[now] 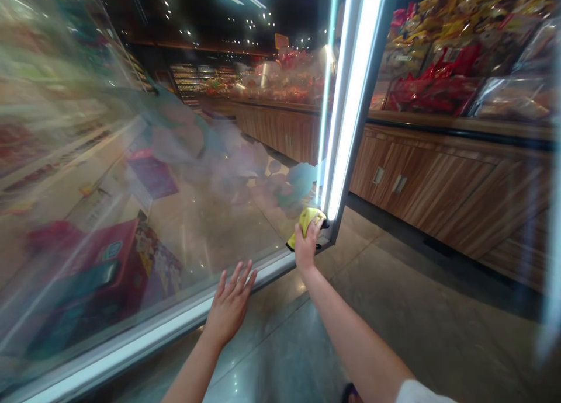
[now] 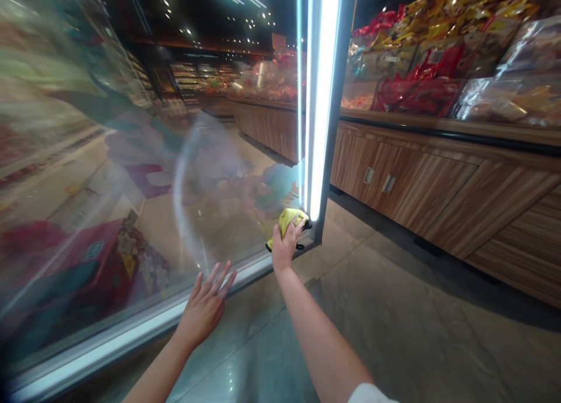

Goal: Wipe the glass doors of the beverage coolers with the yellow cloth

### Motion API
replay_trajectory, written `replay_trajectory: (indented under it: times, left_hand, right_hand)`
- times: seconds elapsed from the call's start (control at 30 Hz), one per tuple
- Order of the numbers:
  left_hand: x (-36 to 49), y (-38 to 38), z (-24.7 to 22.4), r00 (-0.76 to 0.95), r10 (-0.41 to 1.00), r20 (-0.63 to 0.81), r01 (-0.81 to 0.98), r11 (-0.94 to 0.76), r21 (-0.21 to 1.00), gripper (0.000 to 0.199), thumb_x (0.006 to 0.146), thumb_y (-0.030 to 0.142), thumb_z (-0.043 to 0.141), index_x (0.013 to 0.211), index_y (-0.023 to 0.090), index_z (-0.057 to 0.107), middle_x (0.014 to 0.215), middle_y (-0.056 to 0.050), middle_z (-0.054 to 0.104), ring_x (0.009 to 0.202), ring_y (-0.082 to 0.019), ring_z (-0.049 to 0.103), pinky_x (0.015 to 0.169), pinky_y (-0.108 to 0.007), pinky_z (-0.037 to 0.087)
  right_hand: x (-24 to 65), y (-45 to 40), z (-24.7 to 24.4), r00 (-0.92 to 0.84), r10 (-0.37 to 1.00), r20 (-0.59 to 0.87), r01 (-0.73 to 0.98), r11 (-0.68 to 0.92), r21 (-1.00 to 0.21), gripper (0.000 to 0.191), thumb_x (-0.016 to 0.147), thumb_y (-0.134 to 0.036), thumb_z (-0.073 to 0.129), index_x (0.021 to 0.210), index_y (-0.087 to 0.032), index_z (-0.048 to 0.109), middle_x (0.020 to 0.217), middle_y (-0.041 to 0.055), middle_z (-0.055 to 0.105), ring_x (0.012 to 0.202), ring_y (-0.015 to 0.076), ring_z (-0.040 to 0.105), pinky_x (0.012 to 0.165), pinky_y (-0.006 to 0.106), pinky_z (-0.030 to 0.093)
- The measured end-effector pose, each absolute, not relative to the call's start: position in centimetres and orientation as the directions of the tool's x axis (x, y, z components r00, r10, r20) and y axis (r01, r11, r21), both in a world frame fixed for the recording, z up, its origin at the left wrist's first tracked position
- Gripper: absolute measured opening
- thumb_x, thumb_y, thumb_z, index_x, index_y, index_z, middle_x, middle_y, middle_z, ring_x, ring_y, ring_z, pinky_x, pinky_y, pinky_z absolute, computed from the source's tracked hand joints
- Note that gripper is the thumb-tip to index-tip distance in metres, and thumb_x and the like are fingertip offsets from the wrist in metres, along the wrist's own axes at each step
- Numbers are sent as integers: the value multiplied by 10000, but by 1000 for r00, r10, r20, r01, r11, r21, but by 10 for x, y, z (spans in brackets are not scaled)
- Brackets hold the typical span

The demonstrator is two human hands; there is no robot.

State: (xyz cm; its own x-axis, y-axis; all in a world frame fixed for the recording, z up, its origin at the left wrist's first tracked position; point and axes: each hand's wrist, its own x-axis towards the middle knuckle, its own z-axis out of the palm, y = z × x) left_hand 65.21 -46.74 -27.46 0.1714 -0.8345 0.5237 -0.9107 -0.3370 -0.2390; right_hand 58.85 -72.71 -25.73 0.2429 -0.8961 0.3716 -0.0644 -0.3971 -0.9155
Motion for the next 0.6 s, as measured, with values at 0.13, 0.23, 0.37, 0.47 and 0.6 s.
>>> replay_trajectory:
  times: [0.13, 0.23, 0.37, 0.47, 0.6]
  left_hand:
    - [654, -460, -277, 191, -822, 537, -906, -357, -225, 669, 819, 117, 501, 1481, 208, 524, 1616, -37, 399, 1588, -184, 61, 1302, -451, -16]
    - [655, -452, -280, 196, -826, 528, -897, -368, -243, 669, 832, 110, 495, 1495, 195, 505, 1630, -24, 373, 1588, -180, 35, 1303, -436, -32]
    - [653, -441, -284, 217, -842, 495, -876, -391, -283, 684, 842, 101, 487, 1519, 197, 472, 1657, -12, 315, 1589, -204, 60, 1302, -443, -42]
    - [652, -434, -289, 239, -845, 479, -862, -412, -295, 686, 861, 107, 489, 1538, 206, 441, 1662, -13, 309, 1589, -201, 89, 1303, -451, -30]
    - [652, -427, -295, 247, -850, 466, -859, -414, -300, 675, 886, 155, 510, 1553, 191, 410, 1672, -24, 288, 1591, -203, 79, 1303, -456, -25]
  right_hand:
    - [570, -709, -284, 411, -760, 503, -120, -592, -797, 687, 956, -425, 443, 1590, -188, 328, 1720, 151, 72, 1584, 306, 89, 1244, 536, 206]
    - [568, -718, -280, 325, -841, 433, -165, -501, -849, 704, 981, -417, 347, 1617, -141, 231, 1708, 194, 87, 1579, 330, 98, 1236, 587, 183]
    - [583, -714, -254, 278, -788, 550, -175, -604, -777, 727, 1000, -483, 363, 1634, -183, 170, 1718, 162, 15, 1579, 349, 46, 1223, 616, 204]
    - [578, -692, -264, 432, -582, 689, -196, -807, -558, 683, 979, -393, 459, 1615, -236, 267, 1729, 110, -22, 1578, 371, -14, 1214, 627, 235]
    - [553, -690, -303, 582, -360, 729, -181, -932, -315, 705, 904, -144, 456, 1575, -339, 361, 1736, 25, 25, 1587, 339, 11, 1210, 629, 260]
